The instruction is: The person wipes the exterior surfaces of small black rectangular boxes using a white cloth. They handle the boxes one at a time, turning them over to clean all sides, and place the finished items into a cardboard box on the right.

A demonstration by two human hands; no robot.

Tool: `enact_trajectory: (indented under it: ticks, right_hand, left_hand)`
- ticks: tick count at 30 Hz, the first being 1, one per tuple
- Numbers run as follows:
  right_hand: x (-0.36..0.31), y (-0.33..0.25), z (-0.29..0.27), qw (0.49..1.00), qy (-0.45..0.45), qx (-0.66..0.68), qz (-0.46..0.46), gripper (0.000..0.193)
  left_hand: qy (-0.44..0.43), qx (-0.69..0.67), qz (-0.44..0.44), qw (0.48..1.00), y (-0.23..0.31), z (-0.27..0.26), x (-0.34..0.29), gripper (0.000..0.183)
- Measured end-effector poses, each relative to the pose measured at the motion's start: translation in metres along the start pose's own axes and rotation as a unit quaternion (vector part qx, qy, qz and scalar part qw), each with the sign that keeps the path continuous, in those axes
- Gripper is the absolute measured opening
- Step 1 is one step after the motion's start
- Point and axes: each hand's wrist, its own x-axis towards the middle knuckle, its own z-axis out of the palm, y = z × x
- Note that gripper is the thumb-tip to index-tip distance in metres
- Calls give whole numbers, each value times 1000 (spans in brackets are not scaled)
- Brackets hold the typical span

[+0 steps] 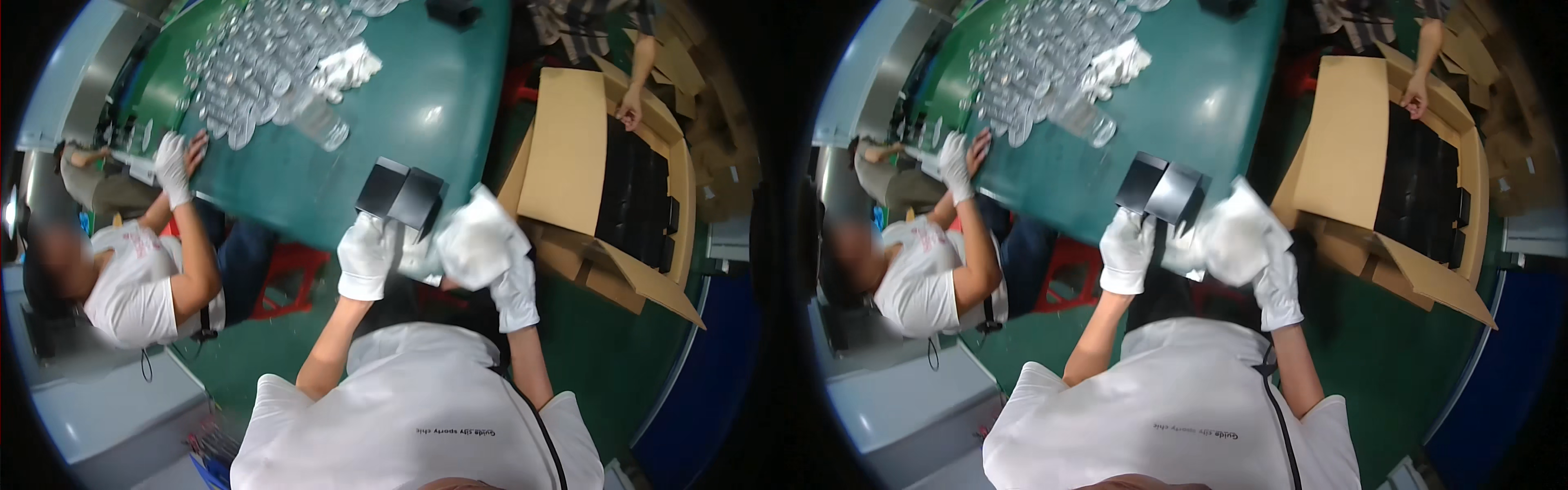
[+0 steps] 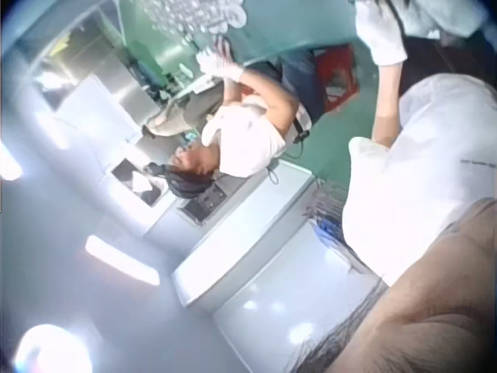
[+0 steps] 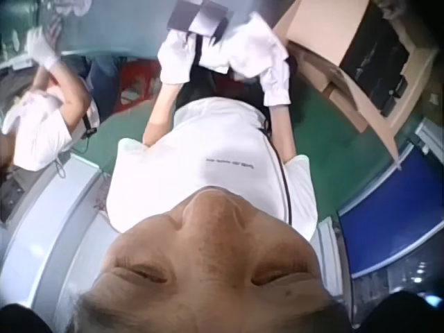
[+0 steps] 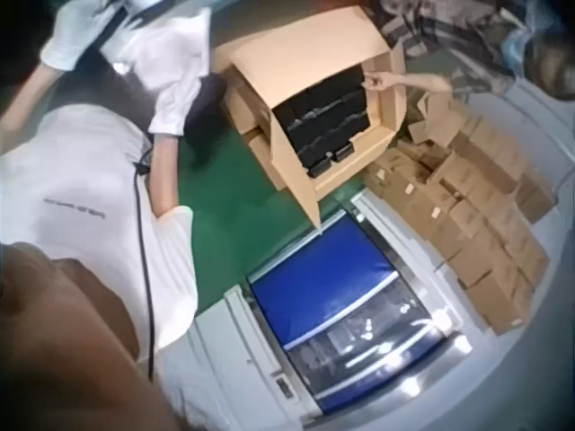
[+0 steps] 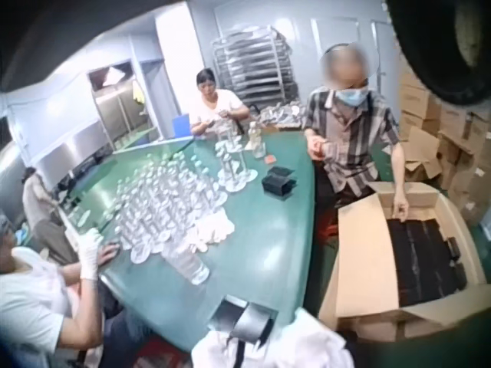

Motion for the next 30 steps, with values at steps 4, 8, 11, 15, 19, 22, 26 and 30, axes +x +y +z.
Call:
enact_trajectory:
  ticks: [4, 8, 11, 15, 19, 22, 26, 30]
  right_hand:
    - [11, -67, 27, 989, 58, 135, -35, 38]
    - [32, -98, 76, 897, -26, -336, -286, 51]
    - [53, -95, 85, 847, 19, -418, -328, 44]
    - [103, -97, 92, 816, 45, -461, -344, 52]
    - [105, -119, 119, 826, 6, -435, -360, 52]
    - [79, -118, 150, 854, -43, -321, -406, 47]
    - [53, -113, 150, 859, -93, -294, -409, 41]
    - [15, -121, 100, 860, -213, -206, -416, 39]
  left_hand:
    - [54, -27, -3, 998, -4, 19, -46, 15]
    - [60, -127, 5, 990, -10, 27, -52, 14]
    - [93, -150, 29, 984, -14, 23, -49, 14]
    - [92, -141, 34, 985, -22, 27, -54, 15]
    - [132, -154, 42, 978, -22, 32, -51, 10]
    - [202, -186, 37, 961, -17, 30, -47, 13]
    - [189, -177, 53, 964, -38, 61, -66, 18]
    - [160, -225, 56, 959, -34, 59, -69, 13]
